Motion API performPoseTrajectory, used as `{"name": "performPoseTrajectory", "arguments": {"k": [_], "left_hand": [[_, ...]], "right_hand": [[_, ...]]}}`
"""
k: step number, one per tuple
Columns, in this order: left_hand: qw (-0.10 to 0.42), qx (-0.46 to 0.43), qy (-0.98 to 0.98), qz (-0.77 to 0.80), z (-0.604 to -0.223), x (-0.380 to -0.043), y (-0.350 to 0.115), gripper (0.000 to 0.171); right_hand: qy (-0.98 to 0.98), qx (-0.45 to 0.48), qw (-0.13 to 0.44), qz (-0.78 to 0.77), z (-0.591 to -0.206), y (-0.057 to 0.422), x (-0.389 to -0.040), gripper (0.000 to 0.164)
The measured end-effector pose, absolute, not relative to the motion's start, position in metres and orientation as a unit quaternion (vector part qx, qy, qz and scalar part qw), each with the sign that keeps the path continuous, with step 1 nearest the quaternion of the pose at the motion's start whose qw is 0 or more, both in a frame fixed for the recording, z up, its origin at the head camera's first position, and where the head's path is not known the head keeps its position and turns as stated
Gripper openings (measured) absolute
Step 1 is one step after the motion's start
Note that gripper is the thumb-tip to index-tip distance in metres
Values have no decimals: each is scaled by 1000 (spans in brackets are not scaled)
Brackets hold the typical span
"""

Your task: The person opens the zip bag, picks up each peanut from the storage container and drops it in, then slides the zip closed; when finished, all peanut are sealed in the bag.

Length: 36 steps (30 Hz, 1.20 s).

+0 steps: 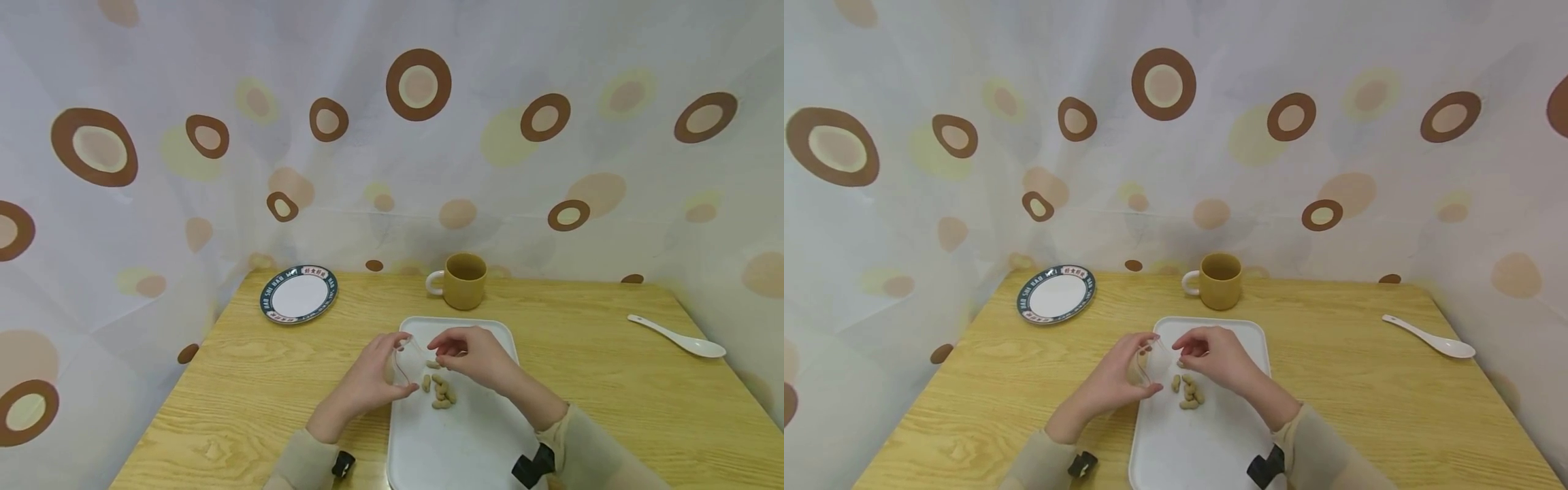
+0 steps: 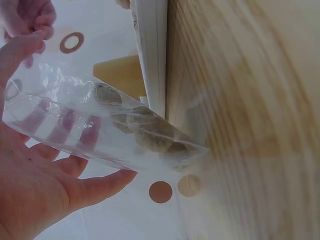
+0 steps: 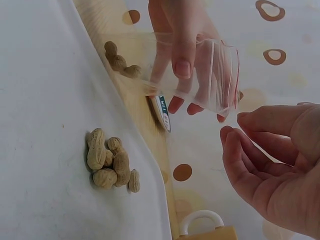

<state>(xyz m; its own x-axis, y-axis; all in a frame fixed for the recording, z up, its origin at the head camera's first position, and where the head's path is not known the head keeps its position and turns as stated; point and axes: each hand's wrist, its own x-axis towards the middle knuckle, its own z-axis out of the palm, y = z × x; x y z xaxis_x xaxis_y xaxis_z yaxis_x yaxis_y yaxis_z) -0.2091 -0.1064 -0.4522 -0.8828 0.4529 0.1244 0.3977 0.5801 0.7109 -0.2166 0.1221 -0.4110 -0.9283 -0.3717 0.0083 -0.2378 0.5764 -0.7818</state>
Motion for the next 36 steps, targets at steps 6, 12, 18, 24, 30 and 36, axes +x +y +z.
{"name": "performPoseTrajectory", "arguments": {"k": [6,12,18,24,30,36], "left_hand": [[32,239,890,388,-451,-210,-105,76],[32,233,891,387,-453,-211,-107,76],[31,230,894,382,-455,-213,-109,77],[31,228,893,388,-454,-212,-109,76],[22,237,889,392,-454,-211,-107,74],[21,236,890,390,-457,-210,-108,75]], "right_hand": [[889,-164,87,-418,-418,126,-218,17],[894,-149,105,-410,-427,128,-219,17],[900,-152,110,-394,-436,133,-222,17],[898,-150,127,-393,-446,136,-223,18],[901,-158,129,-383,-456,138,-222,19],[904,-155,135,-374,-464,139,-220,19]]}}
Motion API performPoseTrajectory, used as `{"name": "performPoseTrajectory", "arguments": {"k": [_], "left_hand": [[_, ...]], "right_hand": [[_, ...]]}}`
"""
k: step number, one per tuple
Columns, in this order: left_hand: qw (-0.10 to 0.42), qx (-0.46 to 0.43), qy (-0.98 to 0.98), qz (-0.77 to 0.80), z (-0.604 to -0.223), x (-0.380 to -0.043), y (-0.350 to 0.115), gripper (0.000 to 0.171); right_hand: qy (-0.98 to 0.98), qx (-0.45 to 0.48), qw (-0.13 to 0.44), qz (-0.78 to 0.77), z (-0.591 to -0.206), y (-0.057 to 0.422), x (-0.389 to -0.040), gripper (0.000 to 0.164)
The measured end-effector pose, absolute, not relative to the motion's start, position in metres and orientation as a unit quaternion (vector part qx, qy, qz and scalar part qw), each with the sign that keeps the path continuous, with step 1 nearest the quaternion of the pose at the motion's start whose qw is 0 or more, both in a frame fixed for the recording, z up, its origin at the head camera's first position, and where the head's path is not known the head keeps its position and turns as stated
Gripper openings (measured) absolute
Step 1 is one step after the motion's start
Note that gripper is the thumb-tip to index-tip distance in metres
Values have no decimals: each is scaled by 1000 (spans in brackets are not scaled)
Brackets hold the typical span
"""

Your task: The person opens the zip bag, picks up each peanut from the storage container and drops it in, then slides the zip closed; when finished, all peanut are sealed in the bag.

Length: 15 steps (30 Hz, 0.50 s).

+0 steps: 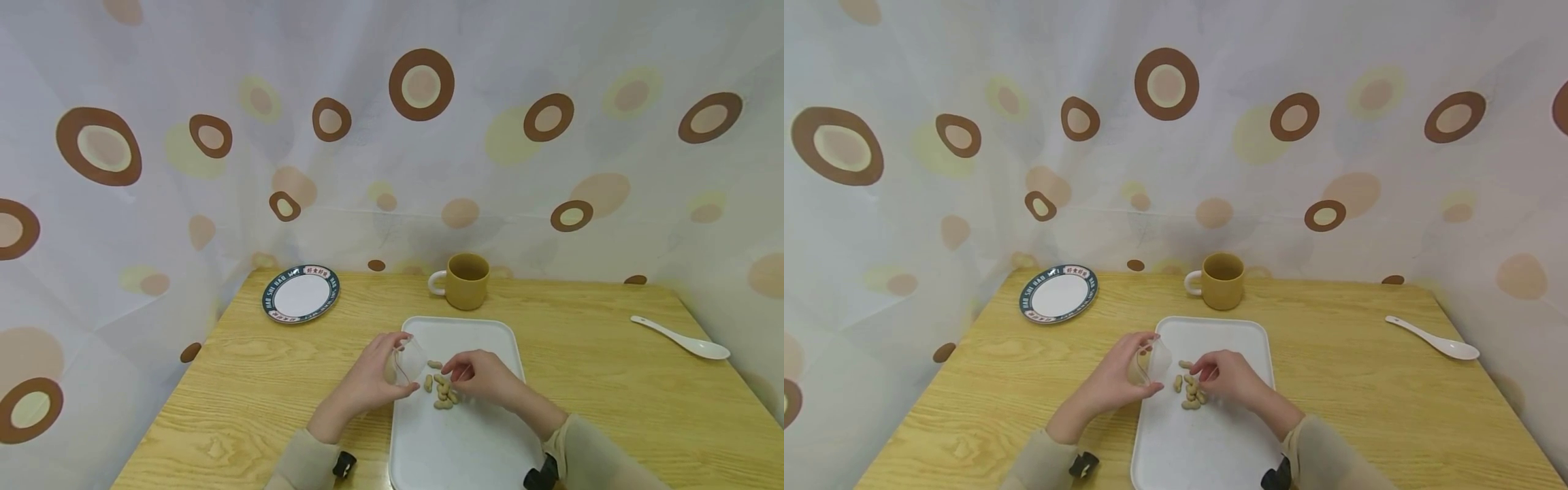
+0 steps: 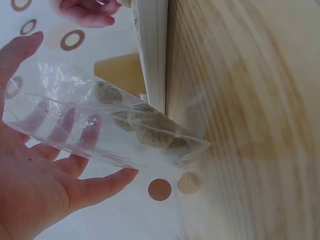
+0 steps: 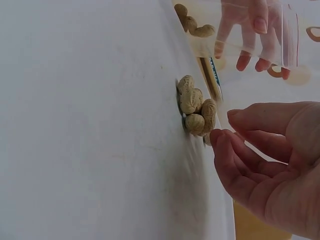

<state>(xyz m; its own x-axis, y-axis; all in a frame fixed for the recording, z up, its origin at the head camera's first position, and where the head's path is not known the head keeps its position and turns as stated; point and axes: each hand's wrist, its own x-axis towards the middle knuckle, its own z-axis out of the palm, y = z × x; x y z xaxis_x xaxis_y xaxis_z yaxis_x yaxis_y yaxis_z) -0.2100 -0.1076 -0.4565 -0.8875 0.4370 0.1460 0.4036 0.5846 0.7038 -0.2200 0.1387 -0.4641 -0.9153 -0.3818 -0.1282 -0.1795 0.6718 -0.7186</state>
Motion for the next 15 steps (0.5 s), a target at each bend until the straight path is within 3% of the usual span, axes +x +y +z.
{"name": "performPoseTrajectory", "arguments": {"k": [15], "left_hand": [[23,234,892,386,-456,-210,-110,75]], "right_hand": [[905,-159,142,-369,-470,139,-221,19]]}}
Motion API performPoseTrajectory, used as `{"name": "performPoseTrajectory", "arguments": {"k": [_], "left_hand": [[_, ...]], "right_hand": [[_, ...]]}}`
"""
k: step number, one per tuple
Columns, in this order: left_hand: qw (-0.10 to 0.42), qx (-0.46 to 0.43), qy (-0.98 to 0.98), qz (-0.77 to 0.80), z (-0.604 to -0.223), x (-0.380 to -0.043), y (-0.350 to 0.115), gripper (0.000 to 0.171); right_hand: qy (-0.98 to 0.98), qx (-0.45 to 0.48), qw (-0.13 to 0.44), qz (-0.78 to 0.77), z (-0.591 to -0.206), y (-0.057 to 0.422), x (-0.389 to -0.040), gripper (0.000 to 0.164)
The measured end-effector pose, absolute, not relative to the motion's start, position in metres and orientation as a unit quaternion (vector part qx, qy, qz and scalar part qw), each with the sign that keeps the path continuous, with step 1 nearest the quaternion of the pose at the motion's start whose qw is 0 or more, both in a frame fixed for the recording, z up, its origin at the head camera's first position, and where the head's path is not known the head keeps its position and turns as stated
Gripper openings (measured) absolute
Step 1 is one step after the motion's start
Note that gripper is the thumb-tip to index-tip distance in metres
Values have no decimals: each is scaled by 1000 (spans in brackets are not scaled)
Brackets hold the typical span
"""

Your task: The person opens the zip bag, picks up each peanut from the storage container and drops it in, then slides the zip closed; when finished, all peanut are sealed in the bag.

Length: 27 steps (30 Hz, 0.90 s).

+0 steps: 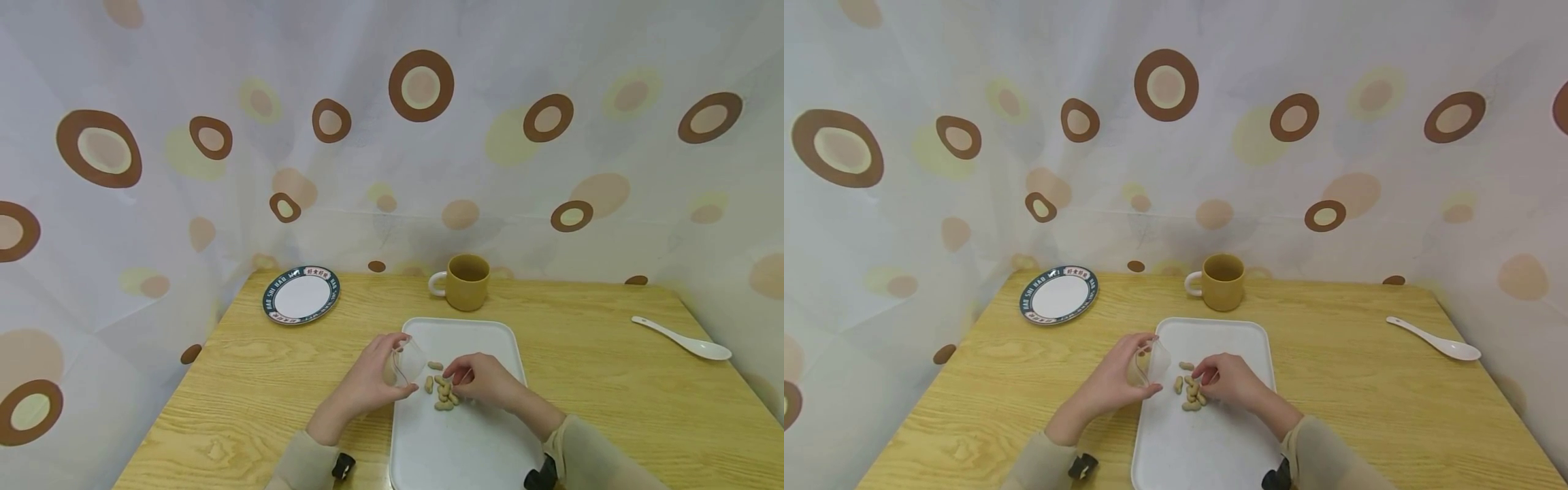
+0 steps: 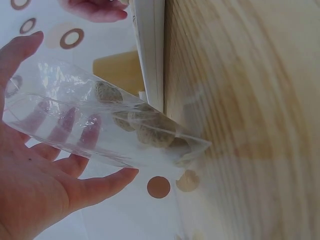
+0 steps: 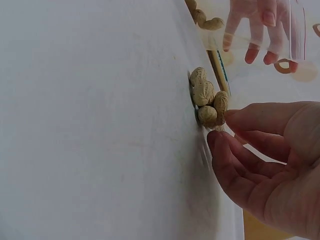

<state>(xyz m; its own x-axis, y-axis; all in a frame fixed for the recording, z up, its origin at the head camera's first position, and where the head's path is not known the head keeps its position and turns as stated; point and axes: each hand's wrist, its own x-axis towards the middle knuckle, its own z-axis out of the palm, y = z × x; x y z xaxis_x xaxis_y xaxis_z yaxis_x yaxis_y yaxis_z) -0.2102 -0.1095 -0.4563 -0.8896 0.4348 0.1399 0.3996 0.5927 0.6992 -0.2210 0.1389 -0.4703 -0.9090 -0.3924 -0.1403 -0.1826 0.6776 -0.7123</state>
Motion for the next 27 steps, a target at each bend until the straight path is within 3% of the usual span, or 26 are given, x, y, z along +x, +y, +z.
{"name": "performPoseTrajectory", "arguments": {"k": [27], "left_hand": [[35,226,892,390,-459,-211,-110,76]], "right_hand": [[891,-228,147,-363,-476,134,-216,21]]}}
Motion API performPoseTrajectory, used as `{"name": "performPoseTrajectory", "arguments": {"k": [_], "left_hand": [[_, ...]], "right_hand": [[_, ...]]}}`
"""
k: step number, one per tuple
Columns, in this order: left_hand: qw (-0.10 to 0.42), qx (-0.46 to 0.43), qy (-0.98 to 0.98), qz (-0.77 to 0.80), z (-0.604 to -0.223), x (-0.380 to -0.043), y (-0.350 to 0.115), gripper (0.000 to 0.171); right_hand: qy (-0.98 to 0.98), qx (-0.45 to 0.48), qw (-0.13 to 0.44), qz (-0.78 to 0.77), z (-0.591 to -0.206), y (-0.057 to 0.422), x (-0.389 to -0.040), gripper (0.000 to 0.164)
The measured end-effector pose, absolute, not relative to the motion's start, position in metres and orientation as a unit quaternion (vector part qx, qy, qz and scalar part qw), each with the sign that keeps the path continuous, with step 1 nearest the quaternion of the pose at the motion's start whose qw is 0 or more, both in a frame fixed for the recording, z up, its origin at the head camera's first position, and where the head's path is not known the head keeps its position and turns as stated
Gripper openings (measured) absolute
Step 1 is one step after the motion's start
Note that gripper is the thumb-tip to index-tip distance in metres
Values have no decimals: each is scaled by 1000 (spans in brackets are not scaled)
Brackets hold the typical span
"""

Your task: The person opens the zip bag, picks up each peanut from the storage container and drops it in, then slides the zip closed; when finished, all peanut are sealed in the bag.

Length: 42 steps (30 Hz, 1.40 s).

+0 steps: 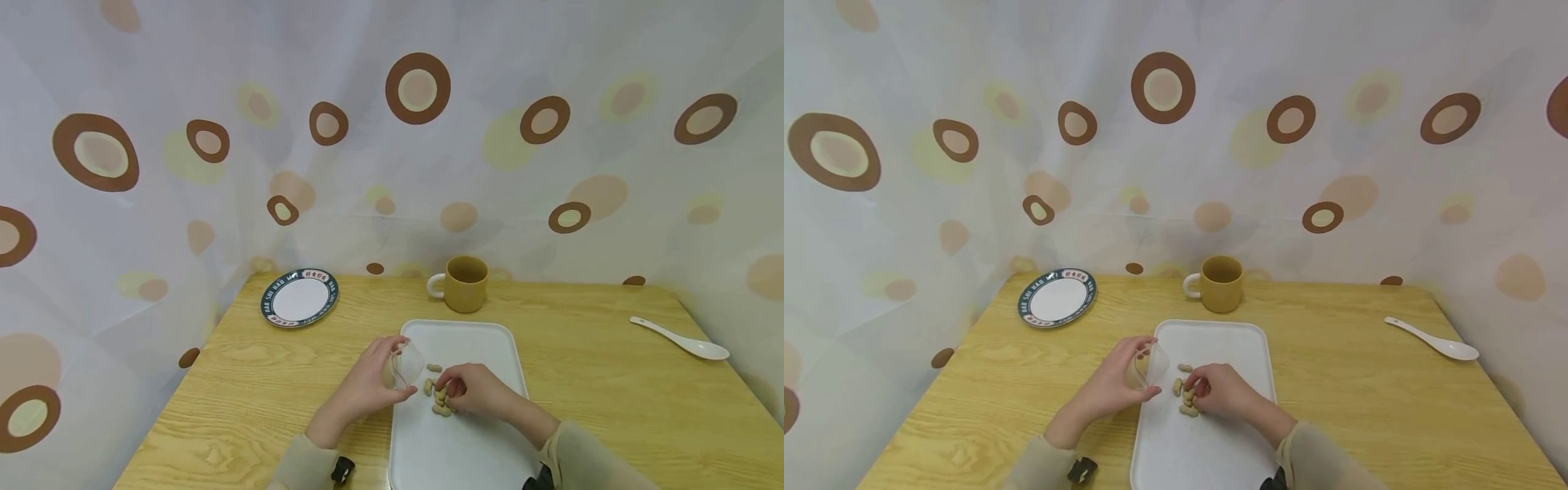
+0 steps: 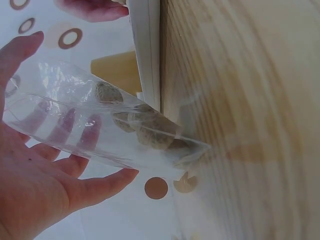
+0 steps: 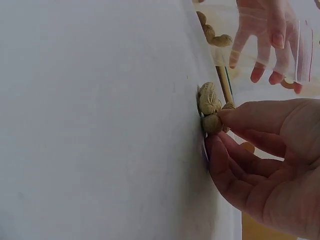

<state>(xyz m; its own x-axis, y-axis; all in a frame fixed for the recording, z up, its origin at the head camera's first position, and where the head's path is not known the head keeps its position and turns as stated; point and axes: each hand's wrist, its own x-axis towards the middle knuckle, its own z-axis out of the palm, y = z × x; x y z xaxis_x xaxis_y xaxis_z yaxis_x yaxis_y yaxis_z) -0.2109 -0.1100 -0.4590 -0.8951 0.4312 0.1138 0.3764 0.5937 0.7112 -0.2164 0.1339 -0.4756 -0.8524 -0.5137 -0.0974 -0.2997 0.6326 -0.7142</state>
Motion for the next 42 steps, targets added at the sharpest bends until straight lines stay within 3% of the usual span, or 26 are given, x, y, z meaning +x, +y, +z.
{"name": "performPoseTrajectory", "arguments": {"k": [14,27,42], "left_hand": [[23,231,893,386,-460,-211,-111,76],[27,232,890,391,-459,-211,-111,76],[20,243,887,391,-460,-210,-105,73]], "right_hand": [[901,-225,121,-350,-463,139,-218,26],[902,-212,78,-368,-432,143,-223,14],[890,-201,48,-406,-407,127,-224,12]]}}
